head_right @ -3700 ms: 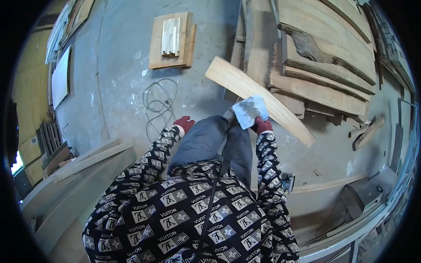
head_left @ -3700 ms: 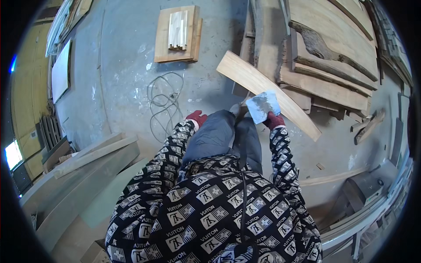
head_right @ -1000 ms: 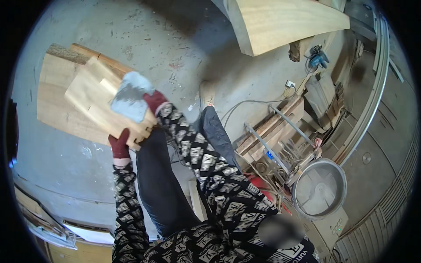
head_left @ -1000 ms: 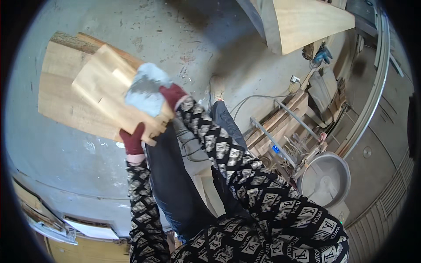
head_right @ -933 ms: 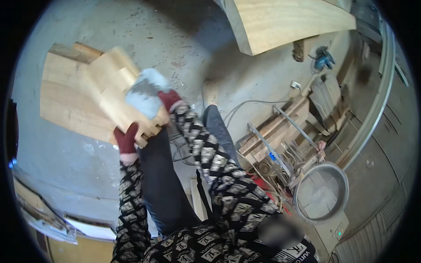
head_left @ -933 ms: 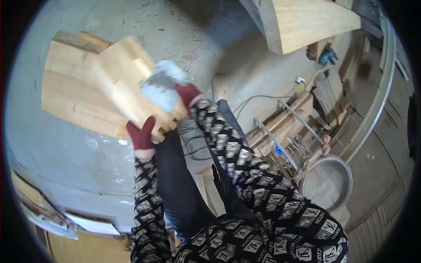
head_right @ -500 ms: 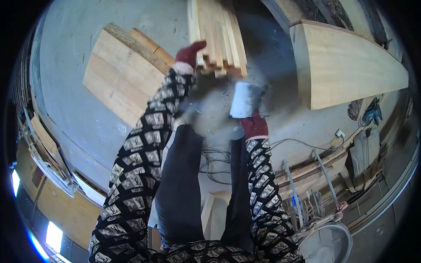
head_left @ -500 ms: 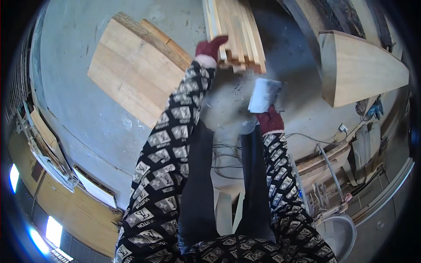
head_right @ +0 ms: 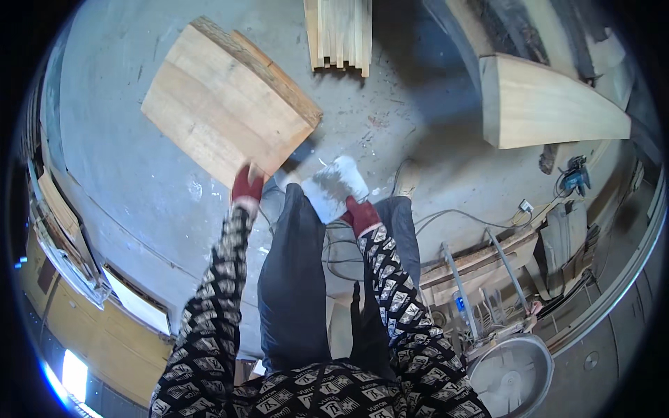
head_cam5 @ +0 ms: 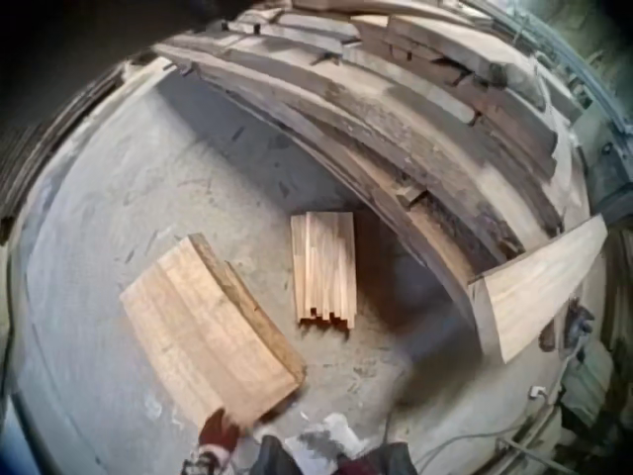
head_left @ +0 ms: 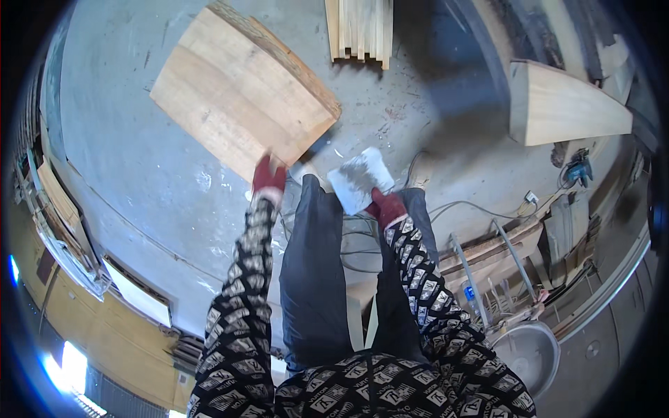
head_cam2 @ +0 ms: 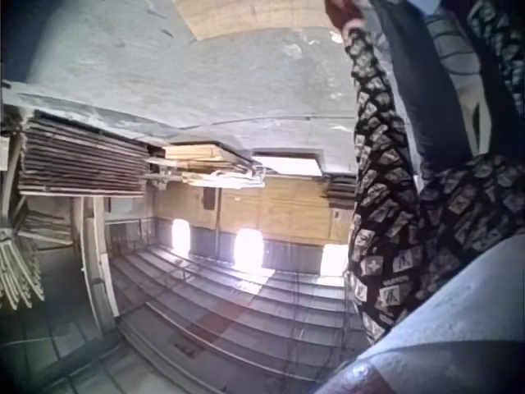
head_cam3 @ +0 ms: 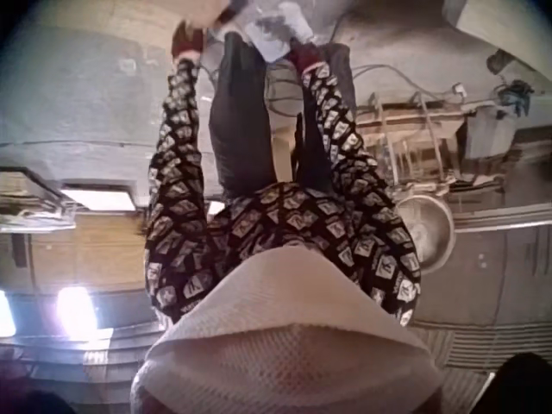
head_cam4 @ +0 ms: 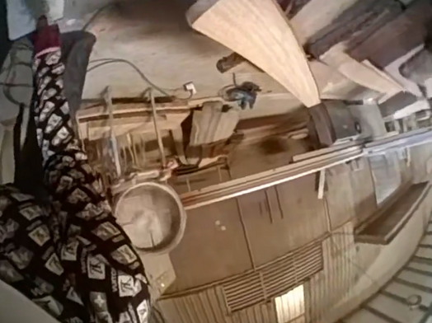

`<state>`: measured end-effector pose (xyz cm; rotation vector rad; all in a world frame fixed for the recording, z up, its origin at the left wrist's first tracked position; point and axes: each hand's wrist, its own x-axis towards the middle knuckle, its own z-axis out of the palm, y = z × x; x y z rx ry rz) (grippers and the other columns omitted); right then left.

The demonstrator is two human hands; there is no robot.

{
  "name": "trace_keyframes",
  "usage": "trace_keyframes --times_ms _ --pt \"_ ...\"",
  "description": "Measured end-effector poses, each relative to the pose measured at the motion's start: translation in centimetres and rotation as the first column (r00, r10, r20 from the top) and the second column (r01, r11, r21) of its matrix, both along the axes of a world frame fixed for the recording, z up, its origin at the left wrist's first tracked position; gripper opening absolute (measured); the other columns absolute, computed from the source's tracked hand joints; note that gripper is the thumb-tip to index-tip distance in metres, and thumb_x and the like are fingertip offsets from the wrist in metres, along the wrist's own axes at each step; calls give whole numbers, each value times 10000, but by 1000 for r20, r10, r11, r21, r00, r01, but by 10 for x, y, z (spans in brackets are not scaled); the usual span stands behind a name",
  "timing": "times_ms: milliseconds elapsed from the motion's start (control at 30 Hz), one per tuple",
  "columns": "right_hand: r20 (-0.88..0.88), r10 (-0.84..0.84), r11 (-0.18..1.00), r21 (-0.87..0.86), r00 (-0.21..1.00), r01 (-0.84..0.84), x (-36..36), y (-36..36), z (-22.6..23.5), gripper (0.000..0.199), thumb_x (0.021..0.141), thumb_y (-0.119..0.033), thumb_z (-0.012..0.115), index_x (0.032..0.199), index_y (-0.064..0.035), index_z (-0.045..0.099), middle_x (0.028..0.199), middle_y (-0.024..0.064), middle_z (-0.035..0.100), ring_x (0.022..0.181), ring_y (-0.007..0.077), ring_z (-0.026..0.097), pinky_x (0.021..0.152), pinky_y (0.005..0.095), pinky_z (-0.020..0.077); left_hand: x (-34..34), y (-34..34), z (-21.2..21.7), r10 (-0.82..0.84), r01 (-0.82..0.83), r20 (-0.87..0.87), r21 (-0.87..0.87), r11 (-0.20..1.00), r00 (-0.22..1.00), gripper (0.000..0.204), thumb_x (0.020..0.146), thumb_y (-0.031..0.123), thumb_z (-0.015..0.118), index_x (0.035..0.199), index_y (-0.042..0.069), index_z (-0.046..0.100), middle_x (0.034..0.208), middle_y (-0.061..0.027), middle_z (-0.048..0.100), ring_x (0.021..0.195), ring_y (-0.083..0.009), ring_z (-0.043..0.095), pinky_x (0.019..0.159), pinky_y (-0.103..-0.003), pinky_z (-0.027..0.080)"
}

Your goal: Wiping and cleaning curved wooden planks with a cloth in a factory setting.

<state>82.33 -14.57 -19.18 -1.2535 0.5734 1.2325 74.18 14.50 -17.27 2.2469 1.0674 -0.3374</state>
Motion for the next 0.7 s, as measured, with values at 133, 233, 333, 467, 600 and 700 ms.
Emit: trace_keyframes --times_ms 133,233,333,467,600,700 --pt "239 447 894 -104 862 -435 -15 -7 0 243 802 -243 477 963 -68 526 884 193 581 818 293 583 695 382 463 -226 15 11 -110 -36 -702 -189 981 704 577 782 401 501 1211 23 419 1221 -195 439 1150 -320 403 967 -377 324" --pt "398 734 677 -365 551 -639 -19 -49 -22 155 773 -249 498 838 -109 506 835 205 569 809 353 573 683 429 456 -290 1 44 -276 -2 -787 -332 943 551 566 732 423 570 1139 37 498 1140 -172 516 1067 -320 480 910 -383 386" --pt "217 894 444 -548 392 -709 -7 -42 4 204 784 -277 473 900 -123 538 868 211 565 844 357 556 742 403 438 -290 8 92 -193 -124 -733 -354 927 652 555 746 405 548 1162 45 479 1140 -173 517 1065 -308 485 912 -367 381" --pt "175 838 520 -546 518 -657 14 -44 19 335 754 -332 499 881 -32 578 801 158 593 785 246 571 714 353 447 -243 35 119 -145 -248 -719 -411 877 680 556 765 395 529 1175 25 464 1171 -168 501 1108 -292 457 937 -343 353" --pt "38 602 689 -528 797 -495 50 -17 59 353 728 -317 487 872 -10 586 694 102 583 631 184 562 605 307 457 -252 78 96 -137 -207 -622 -449 869 771 570 763 406 523 1177 19 462 1177 -181 490 1117 -294 446 944 -344 345" --pt "100 704 610 -591 703 -527 71 15 86 418 715 -327 434 969 -28 575 873 207 601 869 355 563 769 379 438 -255 106 94 -112 -197 -523 -499 844 845 584 766 417 505 1169 -4 462 1200 -185 466 1136 -305 420 962 -346 323"
